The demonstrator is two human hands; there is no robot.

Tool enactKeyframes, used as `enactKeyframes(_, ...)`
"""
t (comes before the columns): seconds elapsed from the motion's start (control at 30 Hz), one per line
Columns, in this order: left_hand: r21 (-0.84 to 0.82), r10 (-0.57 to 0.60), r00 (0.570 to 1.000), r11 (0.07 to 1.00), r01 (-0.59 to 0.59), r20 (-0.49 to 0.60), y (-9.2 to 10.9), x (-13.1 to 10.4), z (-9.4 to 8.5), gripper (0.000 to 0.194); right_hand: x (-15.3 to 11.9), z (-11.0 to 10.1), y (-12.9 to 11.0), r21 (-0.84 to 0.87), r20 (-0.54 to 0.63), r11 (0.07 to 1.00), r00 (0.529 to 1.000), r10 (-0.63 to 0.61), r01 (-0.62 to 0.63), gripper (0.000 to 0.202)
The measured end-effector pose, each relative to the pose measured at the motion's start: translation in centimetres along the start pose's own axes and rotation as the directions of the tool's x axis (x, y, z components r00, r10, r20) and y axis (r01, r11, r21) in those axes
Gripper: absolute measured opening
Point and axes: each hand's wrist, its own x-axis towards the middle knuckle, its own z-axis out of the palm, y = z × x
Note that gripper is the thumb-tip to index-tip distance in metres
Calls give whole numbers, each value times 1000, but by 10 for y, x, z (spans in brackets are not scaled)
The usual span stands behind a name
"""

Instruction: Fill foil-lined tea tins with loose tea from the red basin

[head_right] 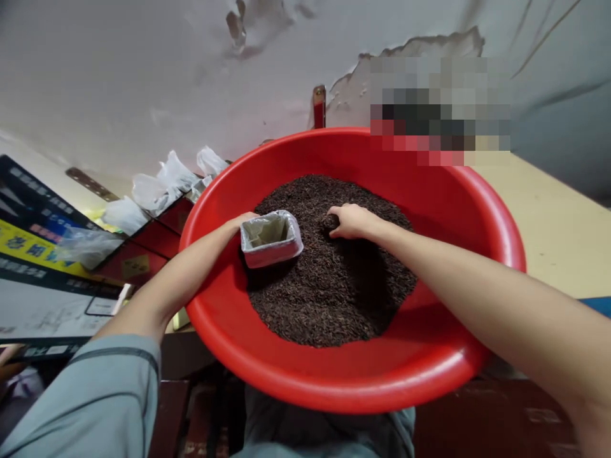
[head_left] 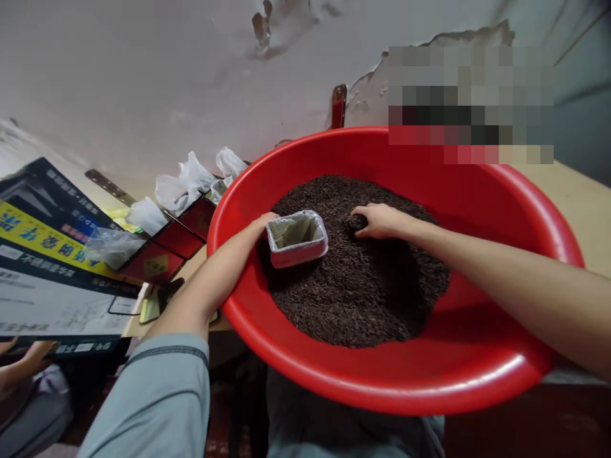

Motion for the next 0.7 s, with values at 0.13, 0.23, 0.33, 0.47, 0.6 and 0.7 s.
enactKeyframes(0.13, -29, -80, 997, 996, 80, 13, -6, 9, 0, 19, -2, -4, 2, -17, 5, 1000, 1000, -19, 19, 62)
enactKeyframes(0.23, -75, -79, 996, 994, 77, -32, -9, 6, -8, 29, -6, -8, 1, -71, -41, 996, 998, -52, 49, 61)
enactKeyframes(0.33, -107, -54, 995, 993, 44, -89, -12, -3, -22, 43, -11, -20, -5, -106, -129, 990, 985, -111, 98, 55)
enactKeyframes(0.47, -170, 51, 972, 981, -92, -231, -8, -26, -45, 47, -20, -48, -25, -5, -296, 982, 938, -181, 188, 46)
enactKeyframes(0.6, -252, 257, 902, 901, -354, -347, 7, -59, -60, 45, -30, -76, -57, 86, -401, 955, 887, -229, 285, 46)
enactKeyframes(0.7, -348, 391, 896, 826, -443, -211, 13, -76, -62, 44, -33, -89, -83, 146, -426, 934, 873, -237, 325, 45)
